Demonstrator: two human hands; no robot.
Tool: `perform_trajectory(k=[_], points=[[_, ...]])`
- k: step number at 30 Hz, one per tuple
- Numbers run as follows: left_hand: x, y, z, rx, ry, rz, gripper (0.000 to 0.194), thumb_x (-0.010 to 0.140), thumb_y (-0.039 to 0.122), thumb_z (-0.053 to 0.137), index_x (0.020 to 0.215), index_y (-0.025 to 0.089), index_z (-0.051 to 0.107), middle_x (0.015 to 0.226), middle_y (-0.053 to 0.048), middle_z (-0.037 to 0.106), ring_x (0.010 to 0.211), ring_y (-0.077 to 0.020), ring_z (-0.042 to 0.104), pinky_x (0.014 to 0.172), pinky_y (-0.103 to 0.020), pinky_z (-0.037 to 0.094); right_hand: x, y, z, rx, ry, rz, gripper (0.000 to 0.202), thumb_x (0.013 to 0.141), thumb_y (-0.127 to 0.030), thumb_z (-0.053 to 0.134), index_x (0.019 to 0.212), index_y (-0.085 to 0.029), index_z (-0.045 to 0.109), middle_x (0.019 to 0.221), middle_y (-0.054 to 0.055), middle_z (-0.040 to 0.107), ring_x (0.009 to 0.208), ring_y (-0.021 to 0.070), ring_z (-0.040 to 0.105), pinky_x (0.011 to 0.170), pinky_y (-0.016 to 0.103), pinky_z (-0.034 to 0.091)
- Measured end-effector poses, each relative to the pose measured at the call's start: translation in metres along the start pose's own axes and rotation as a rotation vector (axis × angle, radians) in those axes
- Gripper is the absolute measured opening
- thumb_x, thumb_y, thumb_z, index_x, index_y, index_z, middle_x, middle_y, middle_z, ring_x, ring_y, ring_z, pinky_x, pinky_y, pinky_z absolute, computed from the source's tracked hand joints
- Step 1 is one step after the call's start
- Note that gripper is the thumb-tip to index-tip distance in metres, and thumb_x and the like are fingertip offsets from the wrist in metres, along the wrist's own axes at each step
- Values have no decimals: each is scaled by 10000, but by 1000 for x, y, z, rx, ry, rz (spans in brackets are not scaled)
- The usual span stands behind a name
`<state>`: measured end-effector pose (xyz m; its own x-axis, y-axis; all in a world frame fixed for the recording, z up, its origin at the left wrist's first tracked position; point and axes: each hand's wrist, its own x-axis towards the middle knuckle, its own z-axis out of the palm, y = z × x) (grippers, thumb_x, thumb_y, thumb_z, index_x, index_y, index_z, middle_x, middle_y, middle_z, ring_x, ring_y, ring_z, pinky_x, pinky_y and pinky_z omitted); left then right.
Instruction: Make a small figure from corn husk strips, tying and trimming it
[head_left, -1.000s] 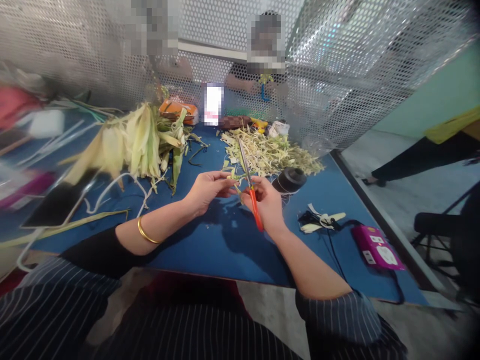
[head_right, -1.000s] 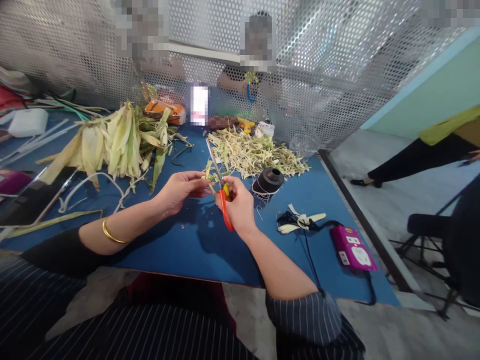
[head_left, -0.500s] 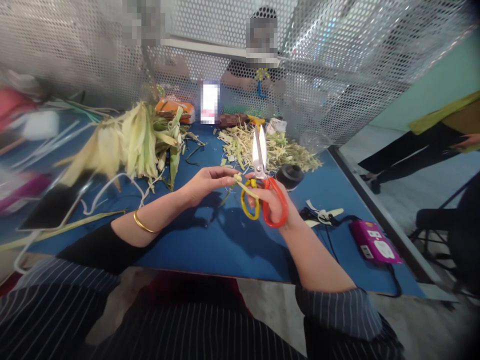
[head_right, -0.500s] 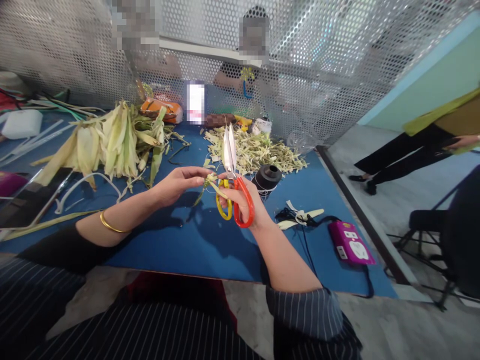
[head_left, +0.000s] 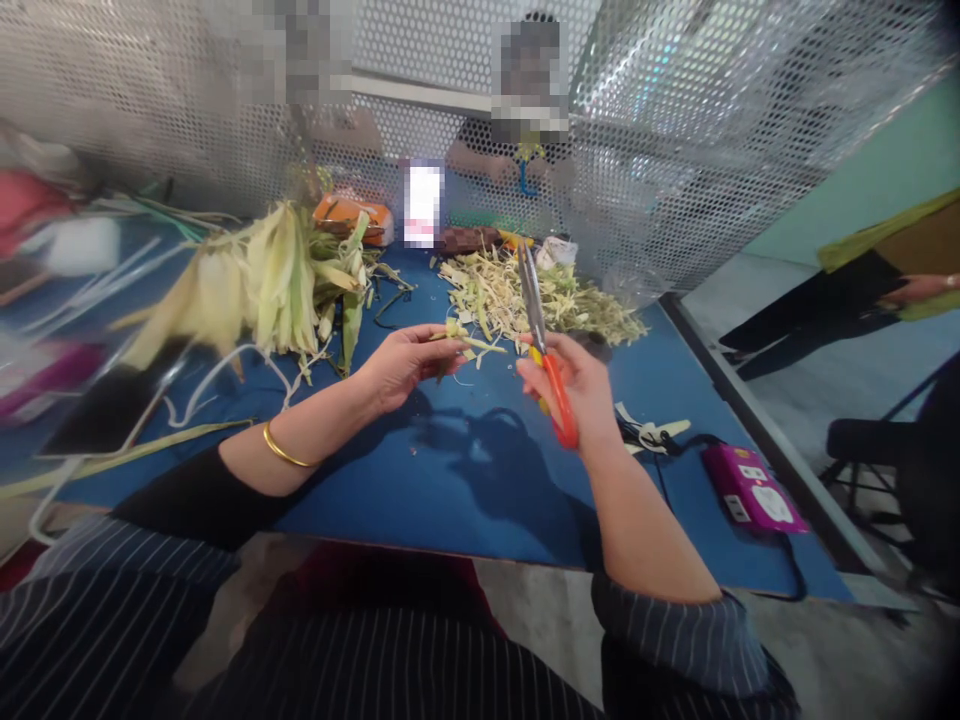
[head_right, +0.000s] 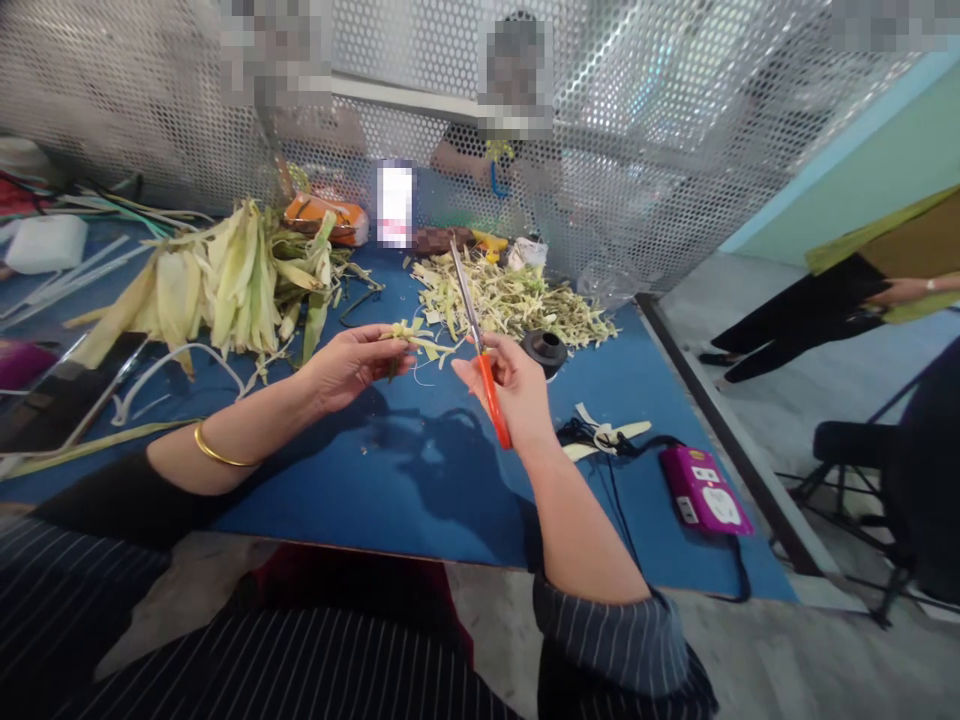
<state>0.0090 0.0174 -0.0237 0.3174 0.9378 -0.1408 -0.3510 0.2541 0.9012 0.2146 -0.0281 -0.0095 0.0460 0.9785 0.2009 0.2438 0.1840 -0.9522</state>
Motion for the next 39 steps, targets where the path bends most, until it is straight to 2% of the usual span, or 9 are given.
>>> perform_trajectory(k=[2,4,8,12,15,23,32,39], points=[[4,3,-3,-38,73,37,196,644,185,785,803,123,688,837,-56,709,673,-108,650,691,-256,507,0,0,-7,-98,-35,-51,511,628,-461,765,1036,-203,596,691,-21,570,577,107,516,575,264,473],[6,6,-5,-67,121,68,197,636,168,787,797,124,683,822,-47,707,650,-95,643,666,-237,502,-1,0,-11,-181,-118,-34,519,640,-473,755,1047,-191,598,735,1,598,611,122,544,605,278,490],[9,10,-8,-107,194,159,225,602,170,805,788,143,680,767,-15,701,633,-79,630,637,-205,486,-6,-3,-12,-340,-294,111,473,701,-505,689,1033,-173,622,725,23,621,554,132,562,563,293,503],[10,9,-9,-56,209,238,249,575,179,815,778,155,673,743,3,700,643,-71,618,655,-200,478,-8,-13,-7,-334,-368,229,456,703,-486,679,1021,-162,629,676,5,602,522,122,560,513,265,496],[11,6,-10,-3,199,263,266,562,173,815,785,164,672,750,9,705,671,-81,624,676,-210,477,-8,-15,-5,-333,-358,260,446,686,-476,694,997,-162,630,660,2,595,518,123,563,484,254,490],[10,-1,-8,66,155,269,253,615,192,778,843,161,672,888,-35,732,857,-140,660,848,-274,479,-7,1,-4,-301,-360,266,454,716,-551,662,993,-192,636,667,12,612,480,124,580,442,243,466],[8,-5,-5,109,144,247,271,608,202,780,855,172,673,889,-32,728,865,-141,660,836,-270,475,-8,9,4,-282,-271,213,469,699,-574,666,987,-205,649,621,-14,582,447,130,564,455,265,458],[3,-5,-2,214,98,284,201,716,310,710,841,154,727,880,-73,732,830,-157,659,868,-315,475,-6,11,6,-278,-236,190,465,692,-564,679,987,-206,650,597,-12,579,431,142,552,445,279,439]])
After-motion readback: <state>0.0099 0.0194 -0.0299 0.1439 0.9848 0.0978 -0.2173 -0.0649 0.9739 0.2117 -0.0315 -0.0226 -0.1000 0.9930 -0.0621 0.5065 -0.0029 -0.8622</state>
